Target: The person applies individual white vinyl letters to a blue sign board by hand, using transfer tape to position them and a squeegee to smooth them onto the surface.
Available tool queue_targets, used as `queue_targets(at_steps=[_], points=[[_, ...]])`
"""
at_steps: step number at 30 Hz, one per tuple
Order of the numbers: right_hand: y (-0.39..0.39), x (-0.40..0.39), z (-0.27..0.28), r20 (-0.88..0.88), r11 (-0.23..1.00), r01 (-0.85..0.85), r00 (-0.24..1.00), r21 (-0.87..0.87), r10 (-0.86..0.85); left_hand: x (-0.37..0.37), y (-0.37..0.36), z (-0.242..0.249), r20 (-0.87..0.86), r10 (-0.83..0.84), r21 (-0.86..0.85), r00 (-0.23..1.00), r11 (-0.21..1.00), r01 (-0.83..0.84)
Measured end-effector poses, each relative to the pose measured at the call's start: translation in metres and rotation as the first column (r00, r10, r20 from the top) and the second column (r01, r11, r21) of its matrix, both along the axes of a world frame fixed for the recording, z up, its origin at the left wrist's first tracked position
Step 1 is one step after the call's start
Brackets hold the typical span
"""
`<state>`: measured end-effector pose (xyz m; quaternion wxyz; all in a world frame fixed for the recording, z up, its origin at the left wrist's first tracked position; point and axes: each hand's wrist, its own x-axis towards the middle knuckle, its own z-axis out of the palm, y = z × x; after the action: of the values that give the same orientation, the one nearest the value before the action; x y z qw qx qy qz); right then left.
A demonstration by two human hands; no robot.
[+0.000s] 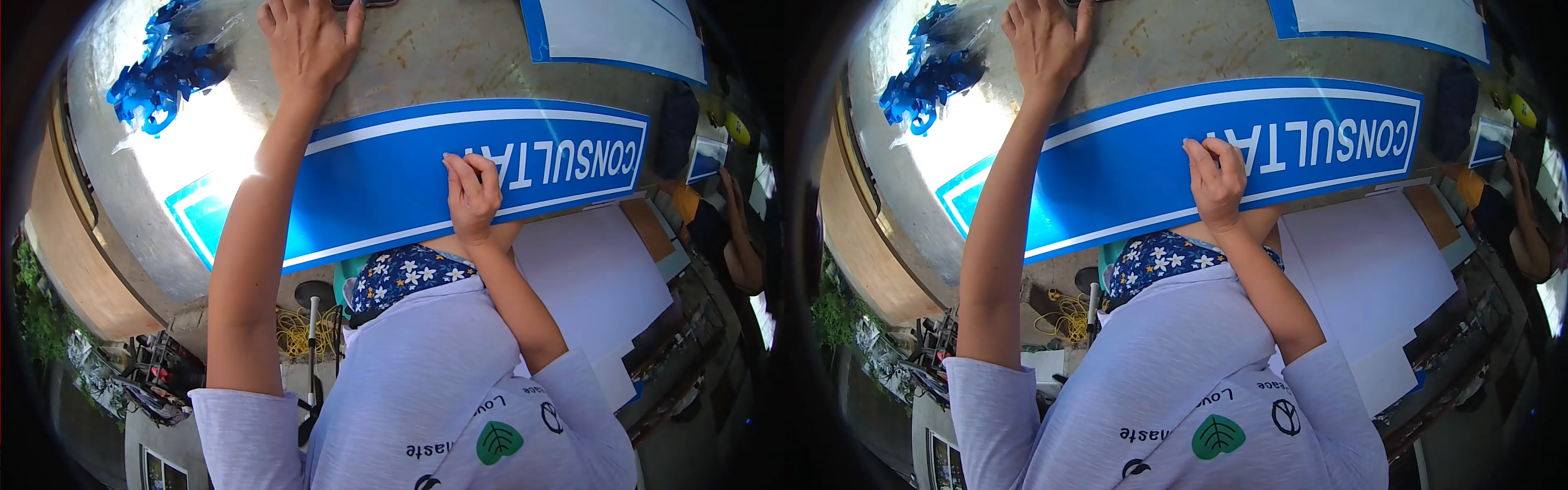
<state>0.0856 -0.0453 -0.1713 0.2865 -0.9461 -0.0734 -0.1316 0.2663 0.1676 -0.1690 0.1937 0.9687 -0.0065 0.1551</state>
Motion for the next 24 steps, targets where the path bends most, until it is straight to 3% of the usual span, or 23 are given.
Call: queue_targets(at_steps=[16, 24], points=[[0.0002, -0.0009, -0.0022, 0.019, 0.998, -0.055, 0.998, -0.041, 0.055, 0.0009, -0.0013, -0.0007, 0.027, 0.006, 0.015, 1.0, 1.0, -0.006], [-0.0027, -0.0017, -0.0069, -0.083, 0.999, -0.041, 0.996, -0.007, 0.04, 0.0, -0.0008, -0.0031, 0.02, 0.006, 0.033, 1.0, 0.999, -0.007]])
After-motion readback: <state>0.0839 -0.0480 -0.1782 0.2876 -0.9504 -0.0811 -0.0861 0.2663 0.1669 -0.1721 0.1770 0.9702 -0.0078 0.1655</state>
